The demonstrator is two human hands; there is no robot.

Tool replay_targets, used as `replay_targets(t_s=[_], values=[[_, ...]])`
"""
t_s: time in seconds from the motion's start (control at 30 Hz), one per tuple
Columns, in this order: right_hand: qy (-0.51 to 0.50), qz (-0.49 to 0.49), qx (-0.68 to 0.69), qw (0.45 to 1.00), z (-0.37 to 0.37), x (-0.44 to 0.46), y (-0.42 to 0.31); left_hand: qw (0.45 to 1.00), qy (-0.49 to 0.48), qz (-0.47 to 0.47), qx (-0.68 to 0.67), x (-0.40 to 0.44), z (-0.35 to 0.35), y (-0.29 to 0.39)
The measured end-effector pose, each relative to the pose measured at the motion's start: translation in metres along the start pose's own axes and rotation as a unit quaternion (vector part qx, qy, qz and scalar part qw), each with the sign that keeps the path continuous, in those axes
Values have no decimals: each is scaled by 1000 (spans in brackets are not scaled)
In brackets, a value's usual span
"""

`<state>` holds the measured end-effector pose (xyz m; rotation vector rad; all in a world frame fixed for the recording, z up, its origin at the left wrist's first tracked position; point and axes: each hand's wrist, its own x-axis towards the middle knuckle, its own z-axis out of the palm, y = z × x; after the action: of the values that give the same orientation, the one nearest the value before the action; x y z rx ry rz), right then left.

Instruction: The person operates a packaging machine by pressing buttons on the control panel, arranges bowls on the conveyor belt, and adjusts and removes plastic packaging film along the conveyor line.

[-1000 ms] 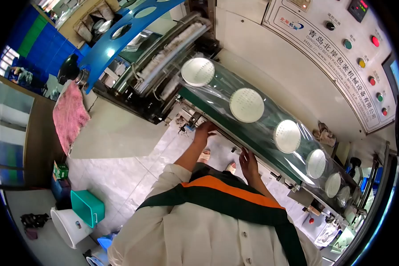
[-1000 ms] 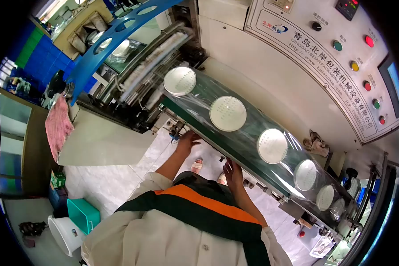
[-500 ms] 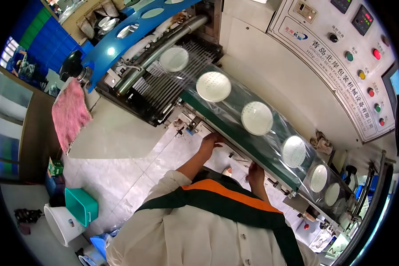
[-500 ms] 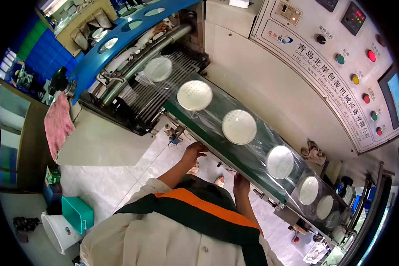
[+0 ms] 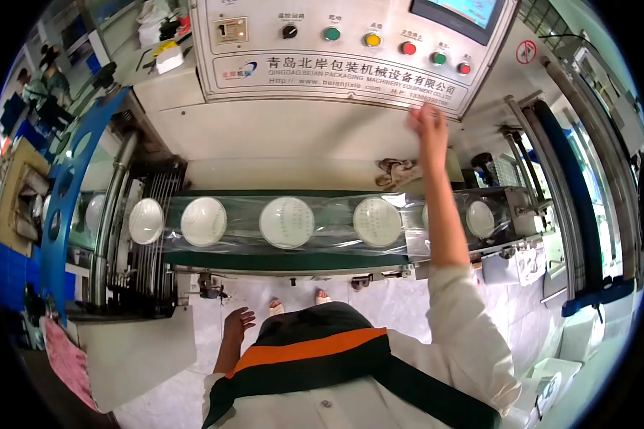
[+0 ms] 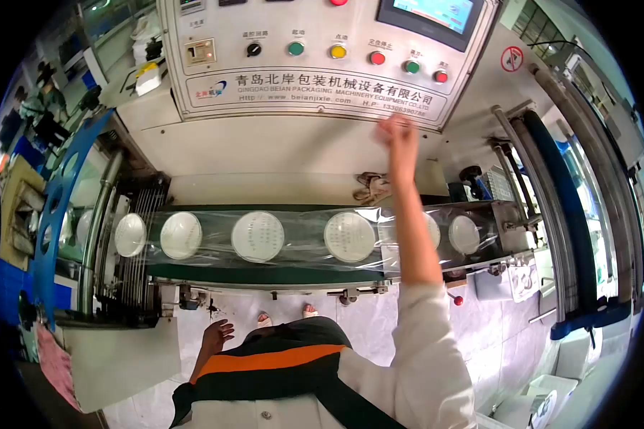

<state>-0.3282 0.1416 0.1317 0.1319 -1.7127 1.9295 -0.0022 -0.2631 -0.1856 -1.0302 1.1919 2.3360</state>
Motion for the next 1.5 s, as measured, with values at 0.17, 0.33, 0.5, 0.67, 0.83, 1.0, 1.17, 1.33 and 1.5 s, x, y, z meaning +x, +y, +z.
replay_targets(t_s=[0.17,0.33,0.5,0.67,0.83,1.0,1.17,1.33,1.5], values=[[30,-208,-287,935,-46,138,34,997,70,12,11,-25,-22,-26],[9,-171,6,985,-41,162,36,989,143,41,-7,-51,-18,-32],[-7,-190,-94,977,-48,182,43,986,161,17,-39,-56,-27,-52],[-18,-181,-169,969,-55,194,43,986,159,7,-39,-56,-16,-53],[-36,-175,-170,969,-60,196,44,990,138,13,12,-35,-10,-35],[-55,-161,-173,970,-67,203,43,987,135,44,78,-27,-12,-20],[-65,-153,-158,973,-63,197,37,986,140,34,83,-27,-19,-25],[-88,-107,-116,983,-61,187,33,988,133,22,72,-25,-19,-30],[-53,-74,-94,991,-4,50,-16,988,132,47,69,-23,-9,-26]])
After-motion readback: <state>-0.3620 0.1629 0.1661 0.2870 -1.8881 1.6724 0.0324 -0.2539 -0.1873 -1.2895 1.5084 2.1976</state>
